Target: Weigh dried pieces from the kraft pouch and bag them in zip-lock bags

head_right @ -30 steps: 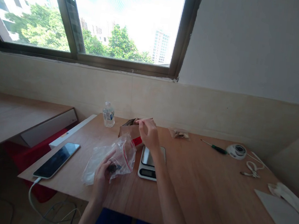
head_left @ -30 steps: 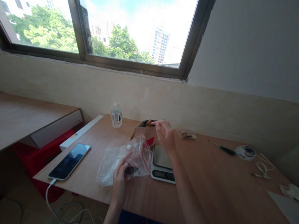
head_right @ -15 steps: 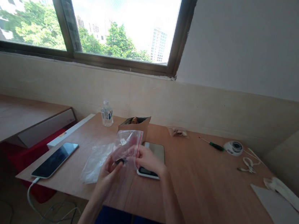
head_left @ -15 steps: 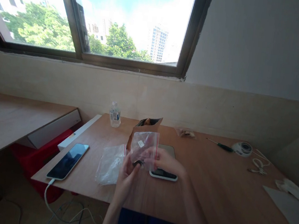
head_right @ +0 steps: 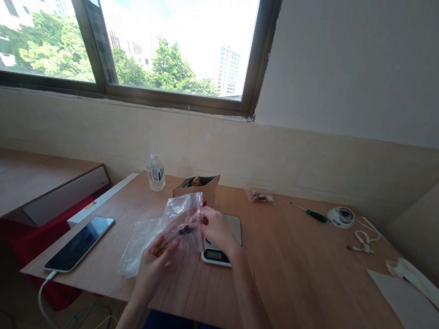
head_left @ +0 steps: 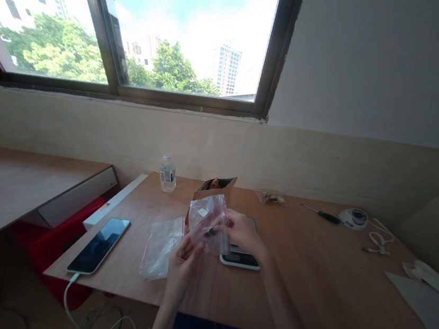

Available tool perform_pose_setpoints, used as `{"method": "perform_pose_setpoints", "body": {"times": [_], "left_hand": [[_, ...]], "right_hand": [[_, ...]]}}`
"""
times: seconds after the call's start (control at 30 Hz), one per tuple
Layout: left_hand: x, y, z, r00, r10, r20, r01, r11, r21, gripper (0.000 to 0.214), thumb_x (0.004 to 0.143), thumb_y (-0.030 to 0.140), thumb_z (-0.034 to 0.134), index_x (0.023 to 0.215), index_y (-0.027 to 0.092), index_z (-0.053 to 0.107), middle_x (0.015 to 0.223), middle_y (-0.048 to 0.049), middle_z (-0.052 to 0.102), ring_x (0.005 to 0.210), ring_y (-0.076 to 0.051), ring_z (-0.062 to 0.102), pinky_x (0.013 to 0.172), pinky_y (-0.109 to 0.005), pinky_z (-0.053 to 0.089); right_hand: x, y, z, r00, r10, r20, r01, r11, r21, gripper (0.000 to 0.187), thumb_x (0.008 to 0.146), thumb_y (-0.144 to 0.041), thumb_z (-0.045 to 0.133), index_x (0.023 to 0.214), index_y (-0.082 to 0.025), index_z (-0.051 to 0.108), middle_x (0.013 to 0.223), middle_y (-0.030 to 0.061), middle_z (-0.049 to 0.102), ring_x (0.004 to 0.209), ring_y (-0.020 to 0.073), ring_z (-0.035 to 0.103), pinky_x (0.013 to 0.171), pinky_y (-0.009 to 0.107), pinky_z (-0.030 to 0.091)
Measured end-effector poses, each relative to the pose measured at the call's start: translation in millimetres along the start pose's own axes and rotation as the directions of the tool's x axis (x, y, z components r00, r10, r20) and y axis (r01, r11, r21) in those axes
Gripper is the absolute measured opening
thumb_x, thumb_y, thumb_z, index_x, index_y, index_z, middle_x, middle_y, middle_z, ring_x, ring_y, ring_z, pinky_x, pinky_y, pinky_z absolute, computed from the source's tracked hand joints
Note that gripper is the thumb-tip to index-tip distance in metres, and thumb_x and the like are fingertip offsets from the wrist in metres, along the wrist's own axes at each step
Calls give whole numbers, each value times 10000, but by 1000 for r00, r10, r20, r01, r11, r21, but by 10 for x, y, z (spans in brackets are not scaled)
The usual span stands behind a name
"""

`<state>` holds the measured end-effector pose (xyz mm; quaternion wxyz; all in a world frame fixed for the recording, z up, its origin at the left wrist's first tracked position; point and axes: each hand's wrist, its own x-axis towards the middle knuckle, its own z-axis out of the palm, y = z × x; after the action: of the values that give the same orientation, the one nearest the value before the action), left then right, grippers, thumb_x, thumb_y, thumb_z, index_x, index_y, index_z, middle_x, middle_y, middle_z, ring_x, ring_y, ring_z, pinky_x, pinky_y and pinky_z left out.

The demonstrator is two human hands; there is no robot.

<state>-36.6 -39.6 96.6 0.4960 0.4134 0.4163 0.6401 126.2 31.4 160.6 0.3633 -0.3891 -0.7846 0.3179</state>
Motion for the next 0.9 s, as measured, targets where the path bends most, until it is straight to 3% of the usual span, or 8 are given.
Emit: {"method": "perform_pose_setpoints", "body": {"times": [0.1,0.2,0.3,0.5,0.67,0.77,0.9], "left_hand": [[0,25,-112,995,-29,-99,28,1000,-4,505,693,382,713,1146,179,618,1139,-104,662,1130,-272,566,937,-329,471],[-14,41,-214,982,-56,-180,51,998,-32,515,659,393,740,1120,190,632,1108,-94,678,1093,-267,592,884,-306,507],[-35,73,-237,975,-85,-207,74,995,-61,503,635,384,761,1088,197,652,1081,-89,690,1070,-269,606,834,-287,530],[-52,106,-168,973,-123,-197,108,991,-85,517,610,381,779,1077,192,663,1062,-96,696,1059,-282,610,808,-285,538],[-33,46,-155,975,-130,-178,118,990,-74,482,608,394,776,1030,181,677,1033,-98,706,1046,-278,618,802,-277,534],[-27,21,-141,974,-132,-182,124,991,-55,517,609,400,773,1066,185,666,1028,-95,708,1033,-275,625,779,-271,537],[-21,-24,-136,980,-126,-154,121,992,-36,525,647,400,750,1120,202,639,1078,-83,692,1060,-261,611,781,-255,528]], "right_hand": [[184,-12,-233,986,-46,-160,39,998,-48,84,785,-262,639,764,-193,682,784,11,671,739,153,609,660,247,436],[463,-72,-446,941,-104,-323,76,992,-97,93,790,-276,640,788,-196,687,769,13,681,710,153,609,641,249,437],[755,-129,-504,891,-177,-419,105,976,-189,60,787,-231,654,776,-186,692,757,14,673,666,140,587,626,243,428],[951,74,-280,916,-280,-288,127,882,-454,54,781,-201,674,775,-214,725,785,34,652,770,171,577,738,285,427],[861,223,-246,902,-297,-313,181,919,-350,139,805,-179,644,924,-208,709,874,40,632,865,165,579,794,273,438],[848,154,-308,940,-275,-203,204,928,-312,120,826,-153,611,883,-198,706,861,29,637,846,148,590,784,254,437],[882,1,-357,965,-245,-91,192,901,-389,109,823,-121,603,824,-168,700,835,32,638,803,146,590,744,246,423]]}}
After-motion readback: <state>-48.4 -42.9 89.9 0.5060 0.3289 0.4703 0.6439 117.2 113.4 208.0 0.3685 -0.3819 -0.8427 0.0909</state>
